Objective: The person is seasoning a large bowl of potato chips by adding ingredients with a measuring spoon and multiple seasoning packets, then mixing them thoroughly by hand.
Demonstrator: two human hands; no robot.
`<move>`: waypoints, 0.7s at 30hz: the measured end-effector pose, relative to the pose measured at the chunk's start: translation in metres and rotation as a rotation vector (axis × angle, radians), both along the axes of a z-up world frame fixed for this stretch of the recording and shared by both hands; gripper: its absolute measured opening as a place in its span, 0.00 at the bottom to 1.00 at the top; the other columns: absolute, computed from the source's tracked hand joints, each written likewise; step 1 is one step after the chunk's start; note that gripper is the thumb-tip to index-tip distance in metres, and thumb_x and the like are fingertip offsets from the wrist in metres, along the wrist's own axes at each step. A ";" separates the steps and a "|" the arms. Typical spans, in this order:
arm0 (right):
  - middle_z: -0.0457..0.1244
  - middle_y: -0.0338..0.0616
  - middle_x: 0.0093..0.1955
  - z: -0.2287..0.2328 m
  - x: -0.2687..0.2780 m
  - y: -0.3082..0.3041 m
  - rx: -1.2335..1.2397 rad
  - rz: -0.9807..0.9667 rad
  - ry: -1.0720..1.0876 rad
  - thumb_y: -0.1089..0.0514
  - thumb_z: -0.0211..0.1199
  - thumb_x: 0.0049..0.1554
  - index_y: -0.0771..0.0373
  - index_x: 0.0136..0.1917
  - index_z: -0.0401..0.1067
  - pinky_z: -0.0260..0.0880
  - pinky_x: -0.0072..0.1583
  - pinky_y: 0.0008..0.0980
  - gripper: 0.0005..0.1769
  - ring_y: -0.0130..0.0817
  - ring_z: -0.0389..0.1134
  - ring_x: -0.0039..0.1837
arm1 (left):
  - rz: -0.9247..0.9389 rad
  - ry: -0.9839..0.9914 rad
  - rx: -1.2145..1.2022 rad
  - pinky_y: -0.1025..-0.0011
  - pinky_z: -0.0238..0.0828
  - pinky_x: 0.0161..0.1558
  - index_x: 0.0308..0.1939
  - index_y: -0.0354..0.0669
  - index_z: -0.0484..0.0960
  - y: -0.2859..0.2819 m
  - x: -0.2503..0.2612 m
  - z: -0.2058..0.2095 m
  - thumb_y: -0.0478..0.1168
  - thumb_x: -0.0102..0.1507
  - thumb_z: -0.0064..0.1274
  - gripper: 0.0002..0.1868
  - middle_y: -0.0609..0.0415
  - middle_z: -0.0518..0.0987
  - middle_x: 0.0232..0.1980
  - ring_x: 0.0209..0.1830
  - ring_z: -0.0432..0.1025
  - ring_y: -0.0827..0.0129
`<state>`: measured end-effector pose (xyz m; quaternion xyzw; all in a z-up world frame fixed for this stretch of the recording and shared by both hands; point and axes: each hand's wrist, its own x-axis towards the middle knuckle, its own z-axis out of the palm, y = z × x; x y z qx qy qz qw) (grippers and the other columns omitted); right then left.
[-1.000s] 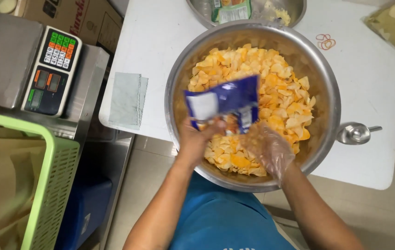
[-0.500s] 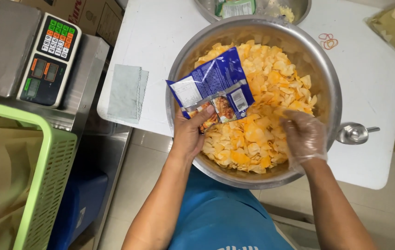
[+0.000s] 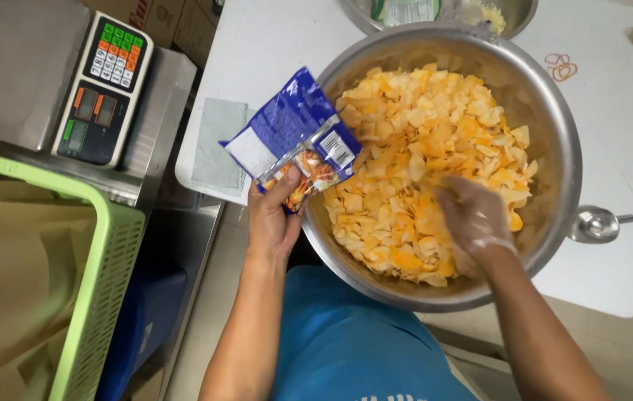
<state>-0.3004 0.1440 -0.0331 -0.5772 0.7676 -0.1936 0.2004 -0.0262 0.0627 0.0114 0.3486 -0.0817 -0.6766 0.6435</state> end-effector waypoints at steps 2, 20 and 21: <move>0.73 0.49 0.55 -0.017 -0.045 0.022 0.235 -0.047 0.346 0.39 0.60 0.62 0.53 0.62 0.77 0.72 0.64 0.49 0.22 0.52 0.73 0.61 | 0.007 0.007 0.061 0.52 0.85 0.37 0.42 0.39 0.82 -0.001 0.009 -0.009 0.24 0.54 0.65 0.15 0.39 0.85 0.38 0.37 0.83 0.46; 0.62 0.71 0.71 -0.105 -0.107 0.048 0.726 -0.826 -0.111 0.20 0.29 0.68 0.64 0.71 0.71 0.57 0.72 0.59 0.52 0.68 0.58 0.74 | -0.239 0.014 0.203 0.52 0.85 0.39 0.43 0.42 0.83 -0.032 0.030 -0.089 0.28 0.53 0.66 0.16 0.41 0.86 0.41 0.40 0.83 0.48; 0.62 0.71 0.71 -0.113 -0.108 0.048 0.726 -0.828 -0.112 0.20 0.29 0.68 0.64 0.71 0.71 0.57 0.72 0.59 0.52 0.68 0.58 0.74 | -0.241 0.014 0.203 0.52 0.85 0.39 0.43 0.42 0.83 -0.029 0.035 -0.104 0.28 0.53 0.66 0.16 0.41 0.86 0.41 0.40 0.83 0.48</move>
